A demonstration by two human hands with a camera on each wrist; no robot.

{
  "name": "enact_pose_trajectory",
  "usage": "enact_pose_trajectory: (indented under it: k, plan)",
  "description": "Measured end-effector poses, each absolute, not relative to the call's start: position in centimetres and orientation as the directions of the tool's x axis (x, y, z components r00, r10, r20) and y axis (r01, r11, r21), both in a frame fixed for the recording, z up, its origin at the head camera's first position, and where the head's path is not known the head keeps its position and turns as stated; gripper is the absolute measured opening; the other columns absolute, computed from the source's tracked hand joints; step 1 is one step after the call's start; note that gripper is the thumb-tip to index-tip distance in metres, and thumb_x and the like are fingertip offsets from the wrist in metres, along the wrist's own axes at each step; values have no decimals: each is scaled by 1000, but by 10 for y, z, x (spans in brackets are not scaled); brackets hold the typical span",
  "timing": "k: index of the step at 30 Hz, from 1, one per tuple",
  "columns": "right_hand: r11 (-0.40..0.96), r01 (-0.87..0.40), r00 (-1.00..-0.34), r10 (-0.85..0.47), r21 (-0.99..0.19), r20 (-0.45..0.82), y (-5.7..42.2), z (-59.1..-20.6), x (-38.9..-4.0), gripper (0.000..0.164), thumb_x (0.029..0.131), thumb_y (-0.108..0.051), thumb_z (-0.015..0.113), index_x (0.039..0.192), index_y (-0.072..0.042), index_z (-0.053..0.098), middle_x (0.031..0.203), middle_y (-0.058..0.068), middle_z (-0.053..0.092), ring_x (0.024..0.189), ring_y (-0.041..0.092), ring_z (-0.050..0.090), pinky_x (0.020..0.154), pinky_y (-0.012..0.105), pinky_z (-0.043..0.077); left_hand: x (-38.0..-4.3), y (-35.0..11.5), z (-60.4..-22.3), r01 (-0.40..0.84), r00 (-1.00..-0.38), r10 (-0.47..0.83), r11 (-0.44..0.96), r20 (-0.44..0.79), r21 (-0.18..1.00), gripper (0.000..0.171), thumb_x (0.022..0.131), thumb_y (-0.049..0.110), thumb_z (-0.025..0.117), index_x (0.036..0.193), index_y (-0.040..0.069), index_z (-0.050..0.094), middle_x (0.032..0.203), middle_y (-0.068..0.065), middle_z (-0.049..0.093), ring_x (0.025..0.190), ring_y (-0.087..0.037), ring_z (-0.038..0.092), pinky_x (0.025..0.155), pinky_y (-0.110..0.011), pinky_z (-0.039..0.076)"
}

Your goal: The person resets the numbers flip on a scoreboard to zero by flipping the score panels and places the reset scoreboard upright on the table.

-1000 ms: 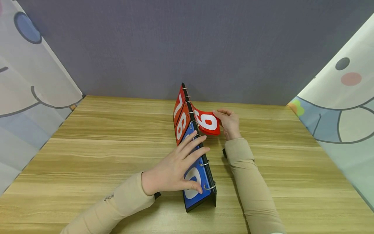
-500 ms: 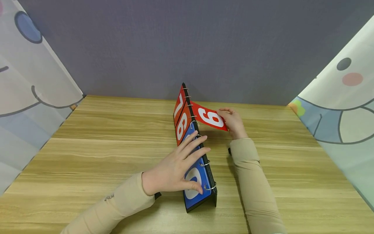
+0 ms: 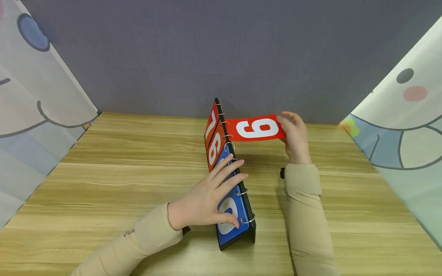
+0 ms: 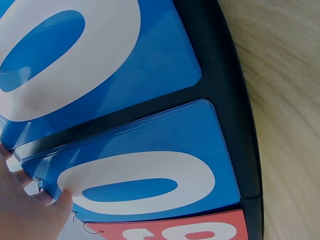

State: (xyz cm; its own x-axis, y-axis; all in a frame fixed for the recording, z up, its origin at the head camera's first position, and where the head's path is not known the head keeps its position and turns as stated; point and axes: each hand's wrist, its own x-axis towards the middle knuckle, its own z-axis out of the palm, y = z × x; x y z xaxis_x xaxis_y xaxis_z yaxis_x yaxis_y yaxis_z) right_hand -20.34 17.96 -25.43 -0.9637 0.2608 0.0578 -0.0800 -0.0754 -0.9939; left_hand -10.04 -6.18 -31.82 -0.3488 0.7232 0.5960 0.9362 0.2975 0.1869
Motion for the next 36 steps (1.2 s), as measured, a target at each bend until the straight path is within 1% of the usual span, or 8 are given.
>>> enact_pose_trajectory:
  k: [5, 8, 14, 21, 24, 26, 31, 36]
  plan:
    - [-107, -238, -950, 235, -966, 208, 169, -245, -190, 38, 92, -16, 57, 129, -9, 46, 102, 7, 55, 83, 12, 60, 73, 21, 52, -100, -63, -318, 935, -352, 722, 301, 596, 188, 87, 83, 70, 32, 141, 4, 32, 153, -18, 20, 142, -42, 13, 111, -51, 24]
    - [-113, -347, -926, 197, -931, 321, 160, -243, -184, 46, 92, -13, 57, 134, -8, 42, 104, 7, 58, 87, 13, 62, 79, 24, 52, -100, -63, -318, 934, -355, 723, 302, 593, 191, 87, 83, 70, 32, 141, 4, 33, 153, -18, 19, 143, -41, 12, 111, -51, 24]
    - [-40, -502, -865, 56, -864, 499, 144, -247, -180, 51, 89, -5, 59, 136, -5, 39, 111, 5, 59, 90, 14, 61, 79, 26, 53, -101, -62, -318, 938, -344, 719, 297, 604, 180, 87, 83, 69, 31, 141, 4, 32, 152, -18, 20, 143, -40, 11, 112, -51, 24]
    - [118, -542, -840, -51, -832, 540, 130, -255, -180, 56, 88, -2, 60, 139, -1, 37, 120, 19, 57, 82, 6, 63, 76, 23, 53, -101, -62, -319, 938, -343, 721, 299, 602, 177, 86, 84, 69, 30, 141, 5, 33, 153, -17, 21, 144, -38, 10, 112, -50, 24]
    - [167, -561, -827, -85, -811, 555, 125, -259, -180, 55, 87, -2, 61, 138, 1, 40, 120, 21, 57, 80, 5, 62, 75, 23, 52, -101, -62, -319, 940, -336, 720, 292, 607, 175, 86, 84, 68, 32, 141, 5, 33, 152, -18, 21, 144, -38, 10, 112, -49, 24]
    - [205, -576, -817, -119, -792, 564, 123, -261, -180, 52, 87, -2, 62, 135, 2, 43, 120, 20, 57, 80, 7, 62, 75, 24, 52, -101, -62, -319, 942, -332, 719, 288, 610, 173, 85, 84, 68, 33, 142, 5, 32, 152, -18, 21, 144, -38, 11, 112, -49, 24]
    - [329, -636, -770, -211, -698, 602, 117, -265, -182, 47, 85, -6, 66, 129, 2, 51, 114, 17, 62, 79, 22, 66, 76, 30, 53, -101, -62, -320, 942, -331, 716, 288, 615, 171, 86, 84, 68, 35, 142, 5, 32, 152, -18, 22, 144, -40, 11, 112, -49, 24]
    - [355, -682, -729, -261, -639, 633, 112, -267, -181, 42, 86, -6, 66, 125, 3, 56, 113, 19, 64, 77, 29, 66, 79, 35, 54, -101, -62, -319, 945, -321, 712, 286, 624, 161, 86, 84, 68, 35, 141, 3, 33, 151, -18, 24, 143, -41, 13, 113, -49, 23]
